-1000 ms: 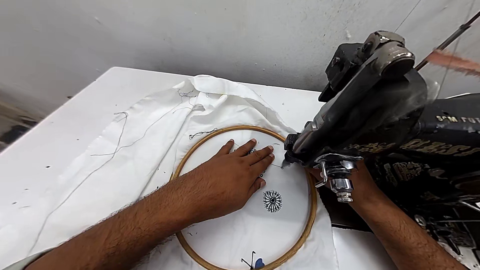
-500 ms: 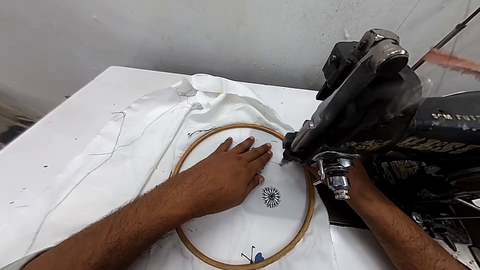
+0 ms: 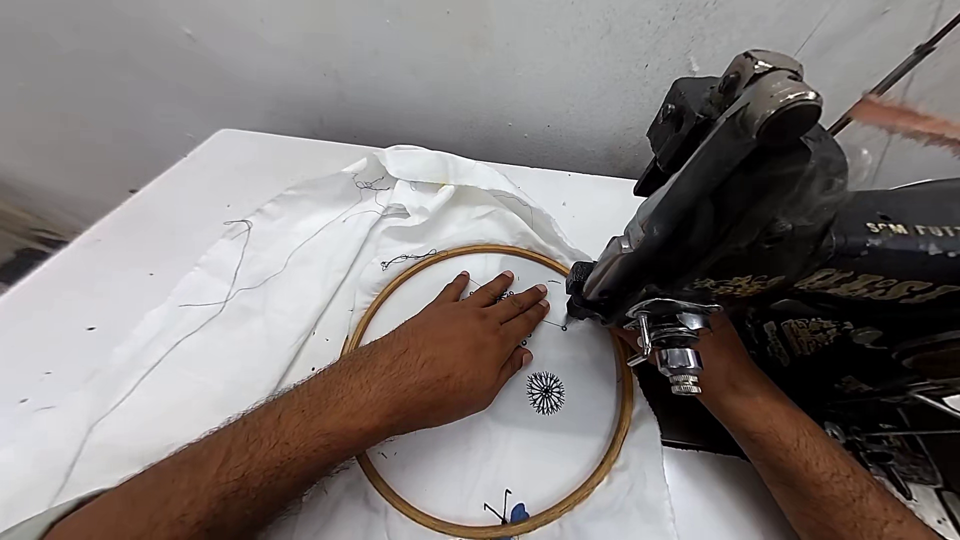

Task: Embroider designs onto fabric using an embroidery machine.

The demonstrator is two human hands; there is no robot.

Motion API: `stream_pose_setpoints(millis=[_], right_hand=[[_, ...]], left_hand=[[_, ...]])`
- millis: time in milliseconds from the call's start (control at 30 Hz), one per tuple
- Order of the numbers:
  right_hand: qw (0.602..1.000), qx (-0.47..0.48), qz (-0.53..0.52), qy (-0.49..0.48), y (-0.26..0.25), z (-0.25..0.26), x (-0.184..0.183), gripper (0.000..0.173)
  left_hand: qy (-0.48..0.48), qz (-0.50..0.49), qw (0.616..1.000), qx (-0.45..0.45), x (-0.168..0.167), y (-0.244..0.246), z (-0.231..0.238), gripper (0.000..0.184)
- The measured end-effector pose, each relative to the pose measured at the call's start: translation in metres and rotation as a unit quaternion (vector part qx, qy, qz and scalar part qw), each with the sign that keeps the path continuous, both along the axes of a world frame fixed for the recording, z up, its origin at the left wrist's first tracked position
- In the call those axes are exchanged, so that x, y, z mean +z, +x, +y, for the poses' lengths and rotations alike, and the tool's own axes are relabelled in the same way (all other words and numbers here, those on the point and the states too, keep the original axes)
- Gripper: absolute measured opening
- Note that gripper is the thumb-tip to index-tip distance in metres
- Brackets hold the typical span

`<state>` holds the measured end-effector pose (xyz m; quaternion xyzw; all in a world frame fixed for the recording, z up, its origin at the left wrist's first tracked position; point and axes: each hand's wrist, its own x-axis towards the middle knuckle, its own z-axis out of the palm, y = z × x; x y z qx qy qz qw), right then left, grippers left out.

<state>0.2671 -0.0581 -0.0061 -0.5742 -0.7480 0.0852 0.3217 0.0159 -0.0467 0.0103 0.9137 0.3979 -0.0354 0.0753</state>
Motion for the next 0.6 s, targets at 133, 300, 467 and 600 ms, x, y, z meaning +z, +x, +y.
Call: stream_pose_setpoints(millis=[133,300,467,600], right_hand=[[0.999,0.003,0.036,-0.001,0.0009,0.0021,-0.0071,0.024],[1.000,0.003,0.024,-0.006,0.0004,0.0015,-0.0060,0.021],[0.999,0.001,0.031,-0.020,0.0000,0.0001,0.0015,0.018],[0.999,-0.009,0.051,-0.015,-0.0027,-0.0005,-0.0037,0.020]], left_hand=[[-0.002,0.006,1.000,-0.002,0.0026,-0.0029,-0.0017,0.056],[0.006,-0.001,1.000,0.000,0.0005,-0.0036,0.0018,0.056],[0.004,-0.006,1.000,-0.003,0.0002,-0.0004,-0.0009,0.055],[0.000,0.004,1.000,-0.003,0.0030,-0.0036,-0.0012,0.056]])
